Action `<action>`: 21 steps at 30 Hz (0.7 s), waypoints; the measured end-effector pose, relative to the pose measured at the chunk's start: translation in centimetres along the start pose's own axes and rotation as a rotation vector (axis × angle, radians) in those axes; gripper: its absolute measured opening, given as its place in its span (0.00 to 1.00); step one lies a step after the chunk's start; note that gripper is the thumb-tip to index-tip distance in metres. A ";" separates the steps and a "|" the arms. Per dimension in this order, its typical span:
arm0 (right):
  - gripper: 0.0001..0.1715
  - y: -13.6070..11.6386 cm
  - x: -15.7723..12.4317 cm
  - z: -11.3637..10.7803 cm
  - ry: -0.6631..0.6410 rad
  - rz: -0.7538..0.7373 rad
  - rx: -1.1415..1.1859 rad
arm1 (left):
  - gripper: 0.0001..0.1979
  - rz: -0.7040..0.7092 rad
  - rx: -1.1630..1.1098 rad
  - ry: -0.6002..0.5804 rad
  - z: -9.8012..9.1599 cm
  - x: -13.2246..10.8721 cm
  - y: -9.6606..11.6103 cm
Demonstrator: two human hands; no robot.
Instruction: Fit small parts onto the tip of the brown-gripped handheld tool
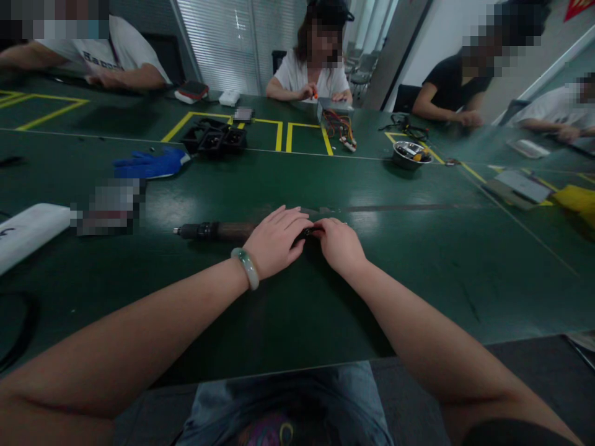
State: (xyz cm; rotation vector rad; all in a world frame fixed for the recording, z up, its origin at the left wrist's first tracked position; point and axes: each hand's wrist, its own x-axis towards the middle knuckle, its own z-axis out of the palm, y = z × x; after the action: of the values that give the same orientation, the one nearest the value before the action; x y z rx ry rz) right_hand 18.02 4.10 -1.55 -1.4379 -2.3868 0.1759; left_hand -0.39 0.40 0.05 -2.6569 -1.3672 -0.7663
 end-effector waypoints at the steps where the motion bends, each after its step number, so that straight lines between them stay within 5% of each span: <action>1: 0.12 0.0 0.0 0.0 -0.005 0.004 0.006 | 0.15 0.038 -0.017 -0.002 -0.2 -0.1 0.3; 3: 0.12 -0.1 0.0 0.0 -0.014 0.014 0.020 | 0.11 0.173 -0.075 -0.101 -0.6 -0.4 0.9; 6: 0.12 -0.3 0.0 -0.1 -0.019 0.053 0.029 | 0.07 0.434 -0.175 -0.398 -0.8 -0.9 1.9; 12: 0.13 2.2 0.6 -1.1 -0.018 0.152 -0.007 | 0.08 0.350 -0.312 -0.519 -0.7 -1.2 1.9; 16: 0.14 7.6 0.6 -3.5 -0.062 0.314 -0.069 | 0.08 0.332 -0.335 -0.525 -1.0 -1.2 1.5; 21: 0.18 18.4 -3.6 -8.8 -0.138 0.601 -0.155 | 0.07 0.342 -0.323 -0.523 -0.8 -1.2 1.6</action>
State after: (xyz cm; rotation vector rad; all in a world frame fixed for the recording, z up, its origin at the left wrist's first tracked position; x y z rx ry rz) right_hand 38.00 9.08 0.64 -2.2507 -2.0278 0.2452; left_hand -0.02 -1.64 0.48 -3.3896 -0.8541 -0.2785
